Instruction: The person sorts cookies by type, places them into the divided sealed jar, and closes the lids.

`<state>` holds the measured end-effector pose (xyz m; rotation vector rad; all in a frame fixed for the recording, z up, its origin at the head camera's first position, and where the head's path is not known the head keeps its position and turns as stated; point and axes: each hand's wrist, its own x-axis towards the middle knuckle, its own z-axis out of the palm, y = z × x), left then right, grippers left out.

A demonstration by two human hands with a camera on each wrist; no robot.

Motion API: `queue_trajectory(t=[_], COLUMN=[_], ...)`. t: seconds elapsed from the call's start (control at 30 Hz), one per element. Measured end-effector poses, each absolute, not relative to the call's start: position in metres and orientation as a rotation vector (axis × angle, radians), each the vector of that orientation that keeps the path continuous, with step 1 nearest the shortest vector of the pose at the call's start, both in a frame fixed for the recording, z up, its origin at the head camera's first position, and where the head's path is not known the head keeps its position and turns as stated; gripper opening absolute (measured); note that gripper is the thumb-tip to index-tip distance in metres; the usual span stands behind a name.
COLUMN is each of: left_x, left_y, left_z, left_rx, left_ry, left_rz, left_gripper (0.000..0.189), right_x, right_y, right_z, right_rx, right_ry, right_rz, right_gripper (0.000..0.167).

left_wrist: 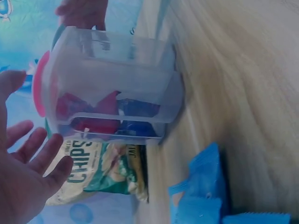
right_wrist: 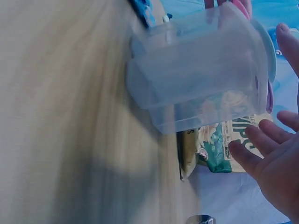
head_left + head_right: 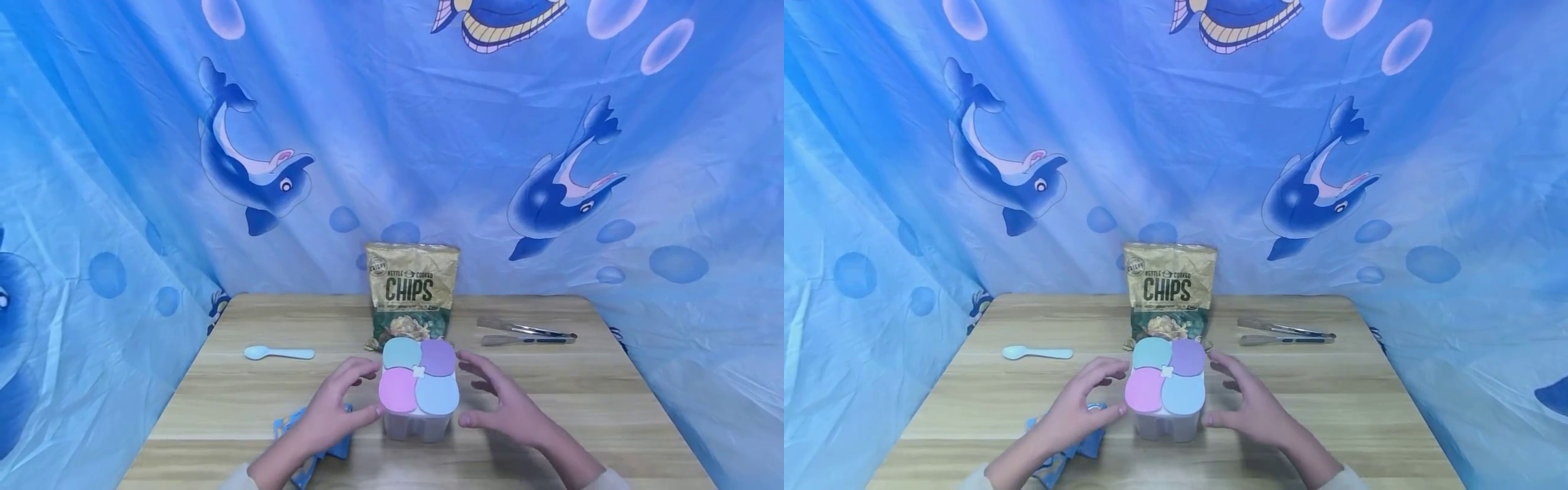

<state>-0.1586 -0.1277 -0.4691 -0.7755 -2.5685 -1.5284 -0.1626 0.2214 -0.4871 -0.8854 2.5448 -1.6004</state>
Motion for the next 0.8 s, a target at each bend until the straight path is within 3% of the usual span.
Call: queue_trajectory(t=[0.27,0.8], left_x=[-0.157,-0.168], left_y=[-0.127,-0.127], left_z=[-0.461,-0.463], left_rx=[-0.890,-0.937], left_ry=[-2.680,-2.600], left_rz=[-1.458,-1.380], left_gripper=[0.065,0.049], right_x=[-0.183,-0.191], right_y=[0.215,0.213], right_z=[-0.483,-0.482], right_rx=[-0.936,-0.922], right_ry=[2.499,2.291], right_rz=[-1.591,-1.658], right_gripper=[0.111,0.108])
